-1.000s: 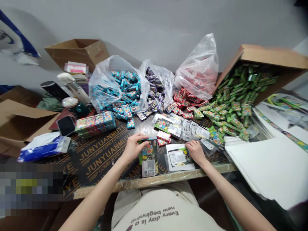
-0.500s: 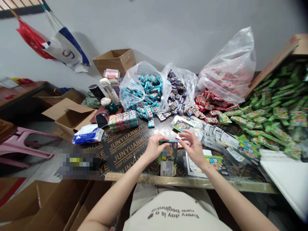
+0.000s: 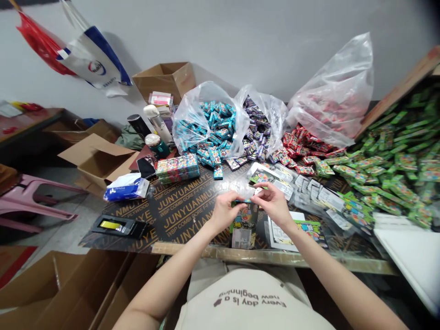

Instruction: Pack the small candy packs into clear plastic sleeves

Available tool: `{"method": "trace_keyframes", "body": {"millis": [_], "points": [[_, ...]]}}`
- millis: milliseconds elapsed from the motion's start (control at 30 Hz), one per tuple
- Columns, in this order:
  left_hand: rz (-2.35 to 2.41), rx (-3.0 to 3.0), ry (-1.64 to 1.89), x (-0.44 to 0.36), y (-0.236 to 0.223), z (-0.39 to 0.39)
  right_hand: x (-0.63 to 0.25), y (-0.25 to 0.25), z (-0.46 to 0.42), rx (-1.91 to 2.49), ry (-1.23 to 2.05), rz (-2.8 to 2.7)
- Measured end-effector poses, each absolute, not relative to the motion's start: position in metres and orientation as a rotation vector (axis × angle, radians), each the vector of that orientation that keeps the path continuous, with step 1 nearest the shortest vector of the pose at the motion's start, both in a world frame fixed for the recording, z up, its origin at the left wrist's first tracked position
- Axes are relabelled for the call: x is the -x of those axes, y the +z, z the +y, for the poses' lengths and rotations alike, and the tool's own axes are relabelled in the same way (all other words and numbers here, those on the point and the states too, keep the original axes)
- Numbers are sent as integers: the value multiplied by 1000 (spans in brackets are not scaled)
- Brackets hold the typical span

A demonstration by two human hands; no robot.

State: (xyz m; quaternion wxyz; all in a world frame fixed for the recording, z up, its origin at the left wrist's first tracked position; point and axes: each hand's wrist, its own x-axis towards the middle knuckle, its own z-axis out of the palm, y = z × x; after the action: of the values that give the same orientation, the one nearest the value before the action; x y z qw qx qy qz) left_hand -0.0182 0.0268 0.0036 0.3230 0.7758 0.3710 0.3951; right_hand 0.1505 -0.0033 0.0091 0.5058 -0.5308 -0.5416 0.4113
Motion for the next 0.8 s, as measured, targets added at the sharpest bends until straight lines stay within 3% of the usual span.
{"method": "trace_keyframes", "body": {"millis": [200, 400, 633, 800], "points": [[931, -2092, 1018, 20, 0, 26, -158, 8, -18, 1275, 834, -1543], [918, -2126, 972, 23, 7, 25, -170, 40, 13, 1344, 687, -1662], [1017, -1962, 1006, 24, 7, 27, -157, 50, 35, 1351, 1229, -1853], [1038, -1935, 1030, 25, 10, 24, -151, 41, 34, 1345, 1326, -1869]]}}
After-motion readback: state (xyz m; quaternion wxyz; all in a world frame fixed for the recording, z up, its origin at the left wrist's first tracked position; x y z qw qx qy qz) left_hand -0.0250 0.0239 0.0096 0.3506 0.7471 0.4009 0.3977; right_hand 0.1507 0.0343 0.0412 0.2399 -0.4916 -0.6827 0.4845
